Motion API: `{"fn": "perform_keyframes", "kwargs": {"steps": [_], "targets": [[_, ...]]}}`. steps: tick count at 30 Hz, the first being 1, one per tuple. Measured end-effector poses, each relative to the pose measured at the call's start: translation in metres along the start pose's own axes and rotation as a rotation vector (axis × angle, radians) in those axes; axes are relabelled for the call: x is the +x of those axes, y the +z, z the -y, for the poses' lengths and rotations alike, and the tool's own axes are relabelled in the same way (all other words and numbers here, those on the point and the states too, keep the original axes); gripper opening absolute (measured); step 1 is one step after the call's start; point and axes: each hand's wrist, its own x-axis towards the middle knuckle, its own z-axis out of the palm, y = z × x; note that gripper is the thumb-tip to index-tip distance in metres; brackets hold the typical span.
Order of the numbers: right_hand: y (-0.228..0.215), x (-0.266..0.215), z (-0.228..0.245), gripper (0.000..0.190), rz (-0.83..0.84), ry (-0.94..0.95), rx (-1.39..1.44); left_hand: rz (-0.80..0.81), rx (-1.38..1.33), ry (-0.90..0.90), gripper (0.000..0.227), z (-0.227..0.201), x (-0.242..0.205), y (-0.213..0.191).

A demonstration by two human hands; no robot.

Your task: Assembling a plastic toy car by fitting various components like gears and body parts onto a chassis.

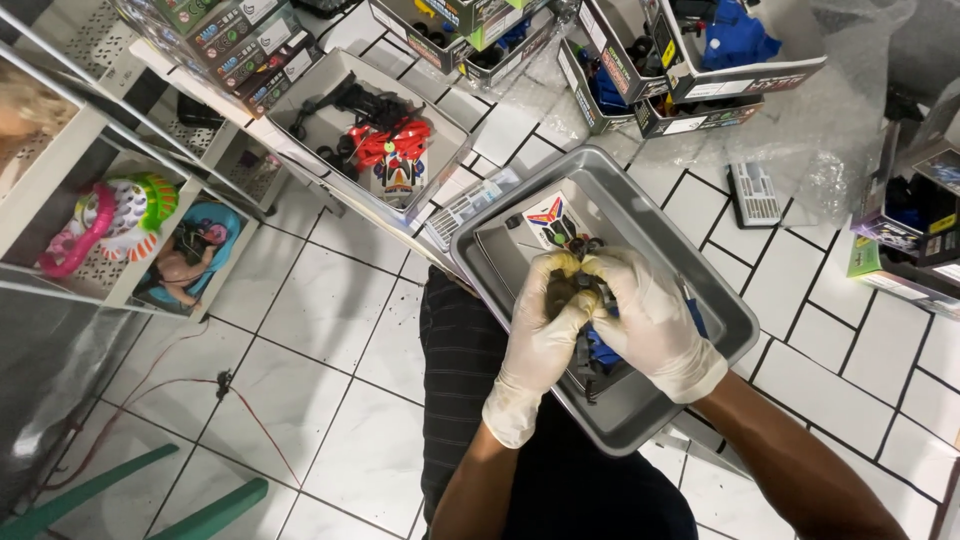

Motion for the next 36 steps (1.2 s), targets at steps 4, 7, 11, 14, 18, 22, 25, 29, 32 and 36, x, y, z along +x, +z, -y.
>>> {"fn": "perform_keyframes", "kwargs": {"steps": [4,7,11,14,18,22,25,29,32,36], "targets": [[0.002,0.009,0.004,0.028,-0.046,-0.015,0.0,0.0,0.034,-0.003,0.033,-0.005,0.002,-0.005],[0.0,0.012,0.005,0.026,-0.058,-0.012,-0.007,0.007,0.02,-0.013,0.034,-0.006,0.002,-0.006],[-0.01,0.02,0.008,0.025,-0.043,0.027,0.087,0.022,-0.082,-0.038,0.037,-0.005,0.005,-0.013],[-0.013,0.024,0.013,0.021,-0.057,-0.008,0.055,0.016,-0.058,-0.042,0.036,0.005,0.004,-0.014],[-0.008,0.016,0.009,0.025,-0.07,-0.036,0.002,0.031,-0.056,-0.02,0.034,0.001,0.004,-0.01],[-0.005,0.013,0.006,0.035,-0.08,-0.052,-0.022,0.019,-0.062,-0.013,0.033,0.008,0.003,-0.007],[0.001,0.009,0.004,0.036,-0.063,-0.046,-0.062,0.022,-0.086,-0.006,0.032,0.016,0.003,-0.011],[0.007,0.004,-0.002,0.037,-0.024,-0.016,-0.161,0.022,-0.095,-0.003,0.032,0.018,0.005,-0.013],[0.004,0.011,0.004,0.026,-0.018,0.016,-0.164,0.025,-0.105,0.003,0.032,0.021,0.009,-0.018],[-0.015,0.027,0.013,0.022,-0.012,0.065,-0.003,-0.003,-0.158,-0.005,0.036,0.024,0.007,-0.018]]}}
